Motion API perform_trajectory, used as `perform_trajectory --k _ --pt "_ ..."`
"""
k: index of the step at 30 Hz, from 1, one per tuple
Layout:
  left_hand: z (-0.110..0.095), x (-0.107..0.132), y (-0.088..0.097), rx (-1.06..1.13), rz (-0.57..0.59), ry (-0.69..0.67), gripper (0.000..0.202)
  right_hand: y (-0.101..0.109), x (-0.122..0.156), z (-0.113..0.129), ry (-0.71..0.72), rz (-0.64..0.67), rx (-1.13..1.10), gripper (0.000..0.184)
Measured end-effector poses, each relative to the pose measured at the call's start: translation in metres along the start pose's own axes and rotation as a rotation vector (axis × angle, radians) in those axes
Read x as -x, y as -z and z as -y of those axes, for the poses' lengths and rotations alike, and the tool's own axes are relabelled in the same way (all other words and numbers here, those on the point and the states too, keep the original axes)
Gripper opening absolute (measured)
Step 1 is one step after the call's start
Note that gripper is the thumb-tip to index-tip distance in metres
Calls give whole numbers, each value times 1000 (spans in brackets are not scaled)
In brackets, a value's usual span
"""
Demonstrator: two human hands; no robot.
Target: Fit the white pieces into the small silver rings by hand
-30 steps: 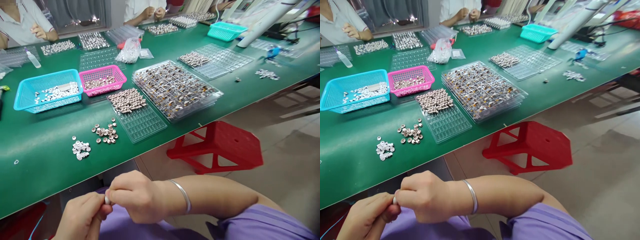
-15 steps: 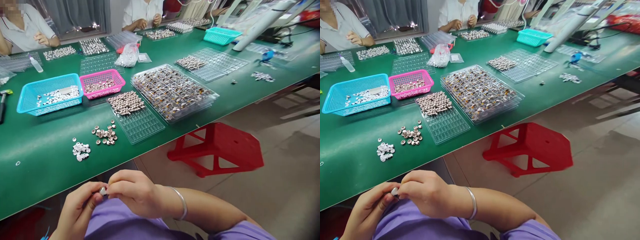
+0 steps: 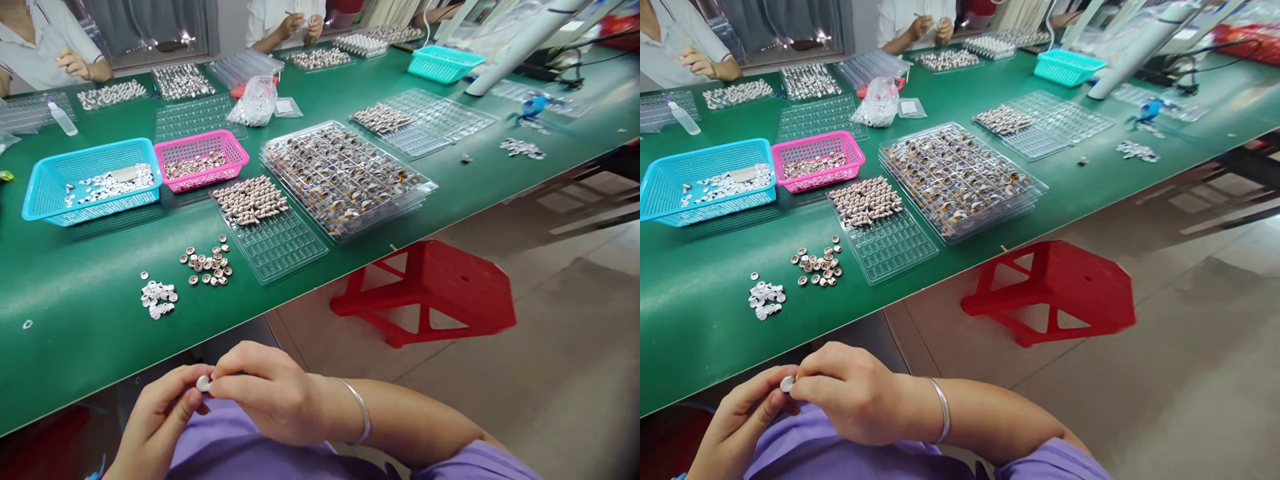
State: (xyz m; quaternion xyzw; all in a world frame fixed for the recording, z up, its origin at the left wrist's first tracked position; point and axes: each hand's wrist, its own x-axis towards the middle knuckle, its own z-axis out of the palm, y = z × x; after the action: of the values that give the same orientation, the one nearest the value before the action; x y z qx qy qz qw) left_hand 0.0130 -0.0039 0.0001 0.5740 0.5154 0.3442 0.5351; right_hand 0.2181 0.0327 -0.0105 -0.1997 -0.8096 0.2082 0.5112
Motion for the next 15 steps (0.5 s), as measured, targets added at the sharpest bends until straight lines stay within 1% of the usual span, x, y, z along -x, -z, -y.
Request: perform_trajectory --k 5,11,15 --pt "0 1 0 26 -15 12 23 1 -4 3 23 1 48 19" --pt "-3 2 0 37 -7 11 23 3 -8 5 112 1 45 25" --pt "-3 1 -1 62 -1 39 23 4 -9 5 121 8 53 27"
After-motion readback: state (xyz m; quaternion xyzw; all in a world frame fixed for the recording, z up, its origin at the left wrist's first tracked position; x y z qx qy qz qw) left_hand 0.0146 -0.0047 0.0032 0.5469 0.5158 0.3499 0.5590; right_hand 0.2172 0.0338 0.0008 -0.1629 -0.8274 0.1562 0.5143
